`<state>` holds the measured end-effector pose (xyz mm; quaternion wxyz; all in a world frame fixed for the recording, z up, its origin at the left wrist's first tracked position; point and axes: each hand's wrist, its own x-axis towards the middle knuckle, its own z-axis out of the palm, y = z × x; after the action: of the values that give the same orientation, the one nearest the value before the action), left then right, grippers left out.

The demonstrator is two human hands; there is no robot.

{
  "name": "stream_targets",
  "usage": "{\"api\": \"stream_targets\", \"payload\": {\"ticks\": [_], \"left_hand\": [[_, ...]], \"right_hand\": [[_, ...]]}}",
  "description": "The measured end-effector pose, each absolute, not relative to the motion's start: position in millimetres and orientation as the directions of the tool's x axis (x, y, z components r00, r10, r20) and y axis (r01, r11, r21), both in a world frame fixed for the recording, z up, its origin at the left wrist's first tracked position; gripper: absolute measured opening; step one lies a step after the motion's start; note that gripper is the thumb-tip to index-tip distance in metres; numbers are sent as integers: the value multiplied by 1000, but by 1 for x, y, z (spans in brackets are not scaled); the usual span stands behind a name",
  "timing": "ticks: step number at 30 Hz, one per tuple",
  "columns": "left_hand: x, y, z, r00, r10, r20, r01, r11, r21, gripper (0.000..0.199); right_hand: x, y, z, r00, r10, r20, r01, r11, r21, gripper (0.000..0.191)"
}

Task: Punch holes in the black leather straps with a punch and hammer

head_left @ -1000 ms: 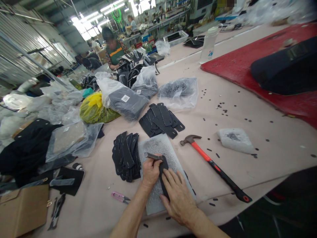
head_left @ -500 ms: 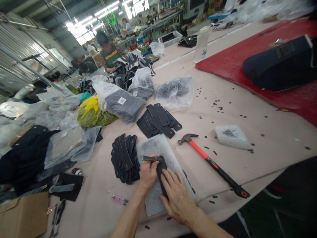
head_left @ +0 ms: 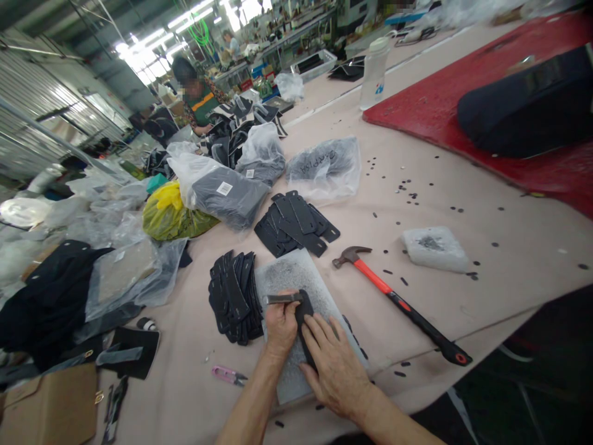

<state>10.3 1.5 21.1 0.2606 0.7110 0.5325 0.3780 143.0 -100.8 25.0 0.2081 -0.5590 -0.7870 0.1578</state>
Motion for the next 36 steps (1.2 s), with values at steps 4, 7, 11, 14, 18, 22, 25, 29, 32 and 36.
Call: {"api": "stream_targets", "payload": {"ticks": [4,7,11,14,18,22,25,29,32,36], "left_hand": [[7,1,19,102,970,223,580,-240,779,19],[5,2,17,78,983,169,582,-182,792,22],[6,2,19,112,976,188,575,-218,788,20],[8,2,20,134,966,222,570,-258,780,18],[9,2,20,127,962,240,591,-268,761,19],[9,3,19,142,957,254,588,-288,756,18],[9,4,19,172,947,271,571,-320,756,18],[9,5,19,216,932,291,571,-362,737,16],[9,6,17,233,928,292,597,-373,710,16],[11,8,11,259,913,316,641,-408,650,17]], "right_hand": [[144,-101,25,-283,946,155,814,323,-483,60],[145,-100,24,-276,948,158,813,318,-488,60],[145,-100,24,-285,948,141,816,318,-482,61],[144,-100,24,-290,948,134,816,318,-484,61],[144,-101,22,-287,949,132,813,315,-490,60],[143,-101,21,-284,949,133,811,312,-495,59],[143,-101,21,-276,950,143,809,310,-499,59],[141,-100,21,-265,951,162,805,310,-505,62],[140,-101,19,-257,950,175,804,311,-506,63],[138,-102,18,-251,949,190,794,314,-520,60]]}}
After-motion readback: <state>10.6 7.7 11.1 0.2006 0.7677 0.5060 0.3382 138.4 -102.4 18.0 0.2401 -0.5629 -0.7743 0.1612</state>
